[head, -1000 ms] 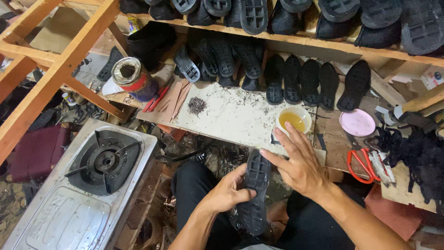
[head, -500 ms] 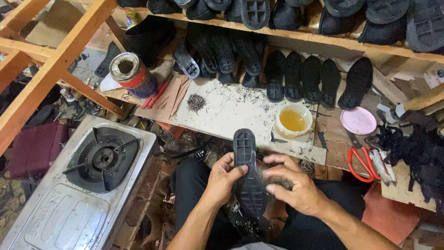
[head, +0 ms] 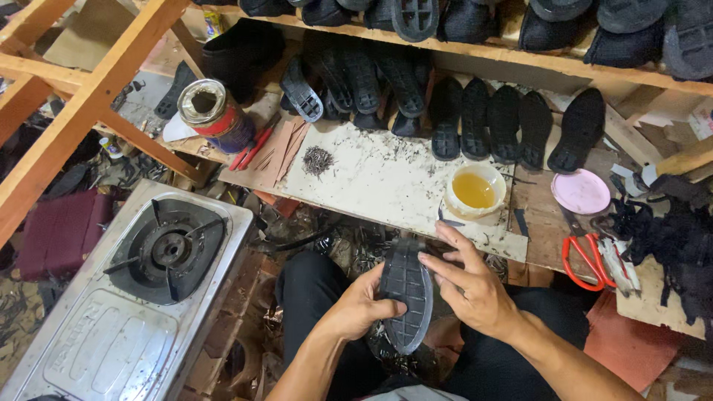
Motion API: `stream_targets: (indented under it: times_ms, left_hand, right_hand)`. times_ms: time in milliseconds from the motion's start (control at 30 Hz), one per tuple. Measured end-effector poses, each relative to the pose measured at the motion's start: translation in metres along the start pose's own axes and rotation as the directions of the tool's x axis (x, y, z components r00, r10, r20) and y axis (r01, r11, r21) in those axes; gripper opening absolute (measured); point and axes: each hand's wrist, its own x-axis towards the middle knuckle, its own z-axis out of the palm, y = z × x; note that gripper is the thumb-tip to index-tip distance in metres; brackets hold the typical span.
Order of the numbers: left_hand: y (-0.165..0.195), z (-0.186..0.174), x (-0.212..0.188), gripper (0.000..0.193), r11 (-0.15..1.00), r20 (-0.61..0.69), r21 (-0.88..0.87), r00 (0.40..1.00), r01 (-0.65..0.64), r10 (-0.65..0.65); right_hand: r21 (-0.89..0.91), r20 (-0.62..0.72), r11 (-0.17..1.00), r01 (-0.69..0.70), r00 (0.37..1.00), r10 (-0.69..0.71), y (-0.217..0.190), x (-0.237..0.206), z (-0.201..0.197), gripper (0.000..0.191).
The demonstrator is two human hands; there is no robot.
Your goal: The person sits at a low workbench and applies a yellow adhesive by hand onto the tread side of rubber shoe soles, rubbing the glue over the sole surface with their fingers. They place each coated sole on the shelf above the bench and pick up the next sole to repeat the process.
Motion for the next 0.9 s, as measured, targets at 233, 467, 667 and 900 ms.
stream_targets:
  times_ms: [233,467,667,900]
  left_hand:
    - [0.007,-0.004,0.0,0.062,0.996,-0.041,-0.087,0.999,-0.008,0.005]
    - [0.0,0.003,0.01,0.071,0.991,-0.094,-0.072,0.989,-0.117,0.11]
    - [0.004,0.006,0.013,0.071,0.975,-0.264,-0.128,0.954,-0.181,0.142]
    - [0.003,0.021,0.019,0.065,0.97,-0.373,-0.082,0.91,-0.228,0.183]
  right_hand:
    - [-0.189,-0.024,0.939,0.287,0.955,-0.297,0.0,-0.002,-0.01,0.042]
    - [-0.288,-0.029,0.934,0.211,0.973,-0.228,0.002,-0.002,0.0,0.046]
    - [-0.42,-0.054,0.859,0.293,0.937,-0.345,-0.012,-0.018,0.006,0.04]
    - [-0.481,-0.022,0.831,0.278,0.944,-0.329,-0.029,-0.018,0.011,0.043]
